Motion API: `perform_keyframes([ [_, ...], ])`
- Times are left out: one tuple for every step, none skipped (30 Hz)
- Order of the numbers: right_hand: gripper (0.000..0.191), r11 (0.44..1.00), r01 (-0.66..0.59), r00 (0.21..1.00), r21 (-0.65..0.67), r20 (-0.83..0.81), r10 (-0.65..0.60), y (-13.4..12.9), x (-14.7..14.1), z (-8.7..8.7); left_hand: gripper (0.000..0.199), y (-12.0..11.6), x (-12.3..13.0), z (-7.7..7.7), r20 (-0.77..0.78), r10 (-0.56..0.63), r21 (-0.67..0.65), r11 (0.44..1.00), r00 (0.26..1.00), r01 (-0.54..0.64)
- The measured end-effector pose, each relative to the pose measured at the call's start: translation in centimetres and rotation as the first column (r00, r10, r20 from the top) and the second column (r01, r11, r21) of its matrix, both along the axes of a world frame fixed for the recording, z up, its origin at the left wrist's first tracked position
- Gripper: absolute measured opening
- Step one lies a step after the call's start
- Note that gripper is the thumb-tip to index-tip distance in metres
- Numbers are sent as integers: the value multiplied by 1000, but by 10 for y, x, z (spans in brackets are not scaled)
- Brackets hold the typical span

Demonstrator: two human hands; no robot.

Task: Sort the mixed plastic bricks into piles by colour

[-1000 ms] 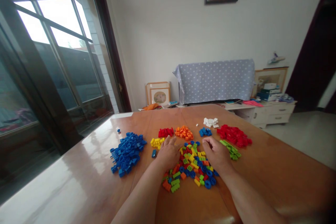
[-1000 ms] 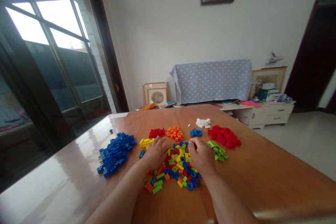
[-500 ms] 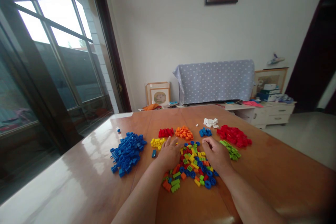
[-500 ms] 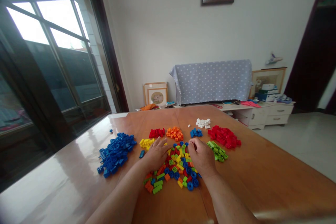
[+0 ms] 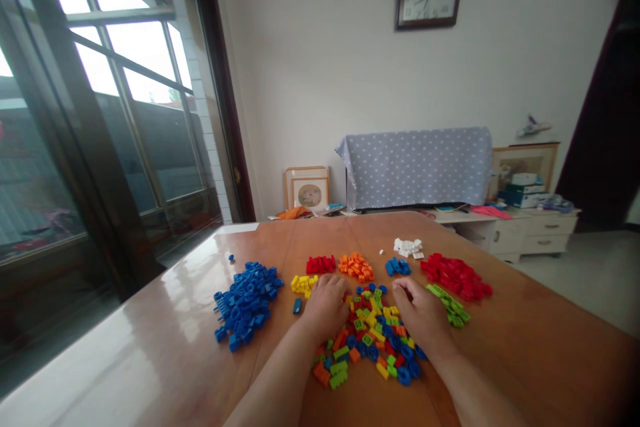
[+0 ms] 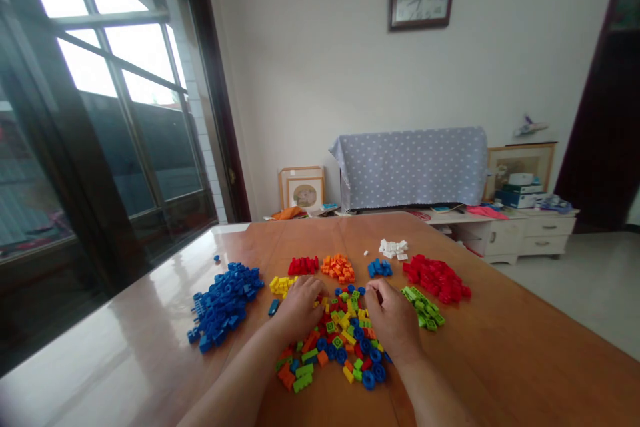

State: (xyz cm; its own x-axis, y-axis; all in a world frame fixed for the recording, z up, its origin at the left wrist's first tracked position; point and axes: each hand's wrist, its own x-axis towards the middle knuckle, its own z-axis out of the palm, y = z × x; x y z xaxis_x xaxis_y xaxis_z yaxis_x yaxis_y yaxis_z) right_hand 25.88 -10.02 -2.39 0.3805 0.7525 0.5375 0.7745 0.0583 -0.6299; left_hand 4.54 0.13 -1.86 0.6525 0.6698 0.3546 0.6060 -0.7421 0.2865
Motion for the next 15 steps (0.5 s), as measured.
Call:
perform_keyframes([
  [31,1000,-3,1000,-1,-2,3,-1,0,1,23,-1,0,1,14,-2,-1,1000,1000,2],
  [31,1000,-4,1000,-2,-3,4,-1,-1,2,22,-1,0,3,33,-6,-4,1000,999,6],
  [32,1000,-2,1000,-4,-2,2,-1,-1,3,20,-1,-1,3,57,-9,-12,1000,998,9],
  [32,1000,-1,1000,-5,1,1,-1,0,2,18,0,-1,4,85,-7,-25,1000,996,9],
  [33,1000,1,1000,-5,5,-1,0,0,2,16,2,-2,4,121,4,-43,999,993,1],
  [33,1000,3,1000,-3,7,-3,0,1,0,14,4,-3,5,167,28,-64,998,986,-18],
  [34,1000,7,1000,1,9,-7,1,2,-1,13,8,-5,5,226,63,-86,995,972,-44],
  [34,1000,11,1000,6,8,-11,2,2,-3,12,12,-8,5,294,100,-109,991,950,-71],
  [33,1000,14,1000,10,5,-14,3,3,-5,12,16,-12,6,372,141,-136,986,917,-96],
  [33,1000,16,1000,10,1,-16,4,4,-6,12,21,-17,6,455,178,-166,980,873,-113],
  [32,1000,17,1000,8,-4,-17,4,4,-7,11,25,-23,6,533,215,-207,971,818,-121],
  [31,1000,15,1000,3,-6,-15,5,5,-8,11,30,-29,7,600,263,-258,958,756,-128],
  [31,1000,13,1000,-3,-7,-13,5,5,-9,13,34,-35,7,647,312,-311,941,695,-133],
  [30,1000,12,1000,-8,-4,-12,5,5,-9,16,37,-41,6,677,359,-362,923,643,-133],
  [30,1000,12,1000,-11,0,-12,5,5,-9,20,40,-47,6,689,399,-409,903,604,-129],
])
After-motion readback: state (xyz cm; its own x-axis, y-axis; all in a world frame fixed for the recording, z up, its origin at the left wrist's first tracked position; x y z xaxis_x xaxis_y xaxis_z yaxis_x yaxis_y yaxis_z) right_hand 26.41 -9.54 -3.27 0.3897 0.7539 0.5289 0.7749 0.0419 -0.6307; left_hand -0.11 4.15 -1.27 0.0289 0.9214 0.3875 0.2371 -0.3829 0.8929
